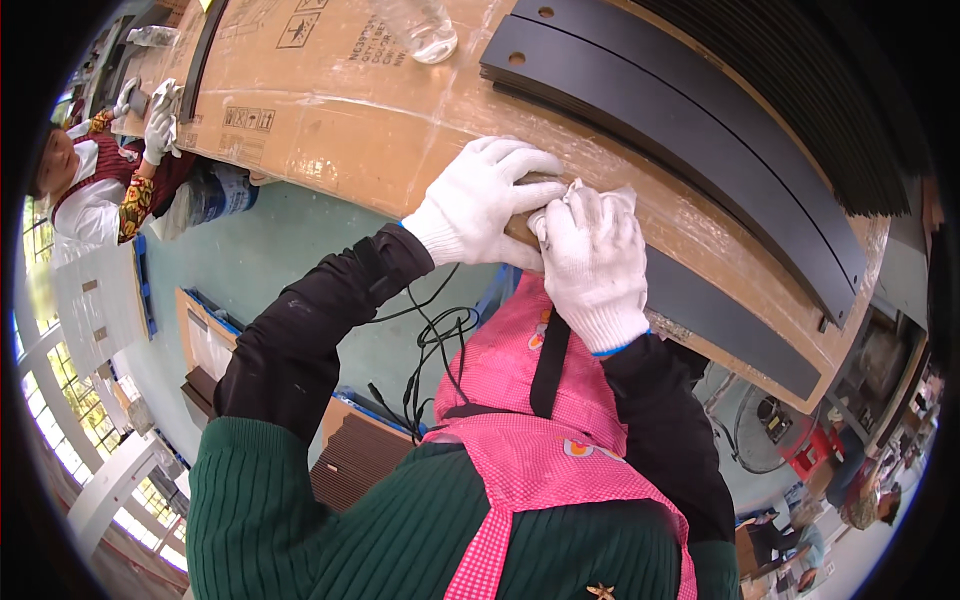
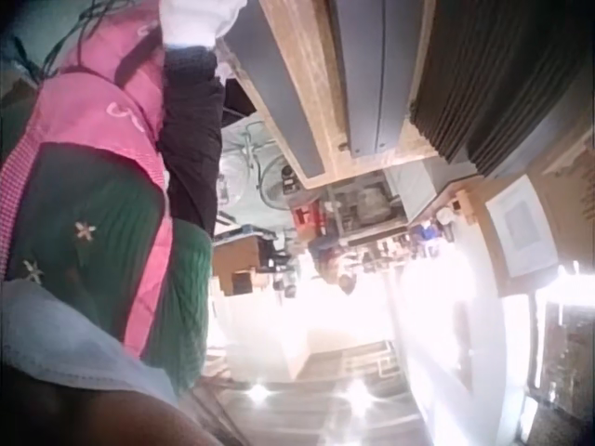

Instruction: Cleaning and inspecting long black furniture components on a workbench in a workshop.

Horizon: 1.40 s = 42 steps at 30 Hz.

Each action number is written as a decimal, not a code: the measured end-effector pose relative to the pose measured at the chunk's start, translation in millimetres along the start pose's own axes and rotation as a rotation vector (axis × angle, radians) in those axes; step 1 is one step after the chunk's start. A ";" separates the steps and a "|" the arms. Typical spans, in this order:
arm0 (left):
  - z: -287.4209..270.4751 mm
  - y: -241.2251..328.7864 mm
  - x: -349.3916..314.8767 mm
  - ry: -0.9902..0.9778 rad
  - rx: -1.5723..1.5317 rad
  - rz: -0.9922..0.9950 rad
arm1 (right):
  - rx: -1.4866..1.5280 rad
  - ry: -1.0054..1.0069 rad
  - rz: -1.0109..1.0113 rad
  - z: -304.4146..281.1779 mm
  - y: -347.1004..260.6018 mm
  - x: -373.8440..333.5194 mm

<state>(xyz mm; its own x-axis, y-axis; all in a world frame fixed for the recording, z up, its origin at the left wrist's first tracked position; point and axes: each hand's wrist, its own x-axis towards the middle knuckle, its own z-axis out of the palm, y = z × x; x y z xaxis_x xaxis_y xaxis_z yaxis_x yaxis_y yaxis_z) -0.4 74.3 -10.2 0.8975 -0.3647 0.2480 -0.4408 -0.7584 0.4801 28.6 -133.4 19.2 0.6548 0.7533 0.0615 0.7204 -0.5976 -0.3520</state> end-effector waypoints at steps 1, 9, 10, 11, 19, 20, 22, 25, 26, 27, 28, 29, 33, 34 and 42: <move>-0.1 -0.6 0.7 0.005 -0.006 0.005 | -0.001 0.001 0.003 2.7 2.8 -4.3; 0.3 -0.5 0.8 -0.016 -0.021 -0.015 | -0.025 0.051 -0.004 -1.4 3.3 -3.3; 1.1 -1.1 0.8 -0.001 -0.029 -0.011 | -0.039 -0.040 -0.029 -2.4 2.7 0.9; 1.7 -1.7 0.6 0.014 -0.038 -0.008 | -0.040 -0.039 -0.027 0.5 4.9 -2.7; 1.0 -1.9 1.9 -0.009 -0.030 -0.002 | 0.024 0.078 -0.021 0.3 5.4 -6.2; 1.7 -2.8 1.7 0.000 -0.032 0.001 | 0.020 0.046 -0.034 -1.2 5.0 -3.4; 2.1 -2.7 1.4 -0.003 -0.023 -0.002 | 0.016 0.014 -0.049 0.2 5.5 -6.5; -0.7 -0.4 0.9 -0.020 -0.013 -0.011 | 0.011 0.039 -0.024 5.0 6.9 -18.6; -1.7 0.4 1.0 -0.035 -0.013 -0.014 | 0.002 0.058 -0.033 2.7 6.6 -16.5; -1.7 -0.2 1.5 -0.035 -0.013 -0.015 | -0.006 0.077 -0.042 1.8 6.4 -14.2; -0.8 -1.3 2.6 -0.019 -0.021 -0.007 | -0.012 0.091 -0.027 5.6 5.7 -9.3; 0.2 -1.6 3.2 -0.003 -0.028 0.000 | -0.014 0.091 -0.026 3.7 5.8 -8.5; 0.6 -2.0 -1.2 -0.010 -0.022 -0.012 | -0.033 0.041 -0.028 2.1 2.1 -22.6; 0.3 -0.7 -1.1 -0.023 -0.011 -0.018 | -0.057 0.075 -0.014 3.2 2.4 -28.4; 3.9 -2.1 2.0 -0.003 -0.033 -0.002 | -0.020 0.082 -0.034 5.2 6.6 -15.3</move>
<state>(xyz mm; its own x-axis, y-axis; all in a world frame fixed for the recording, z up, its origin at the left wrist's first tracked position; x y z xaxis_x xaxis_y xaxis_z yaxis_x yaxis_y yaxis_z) 2.3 73.0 -14.0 0.8983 -0.3648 0.2449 -0.4394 -0.7410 0.5078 22.1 -147.5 11.1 0.6460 0.7486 0.1494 0.7462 -0.5782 -0.3299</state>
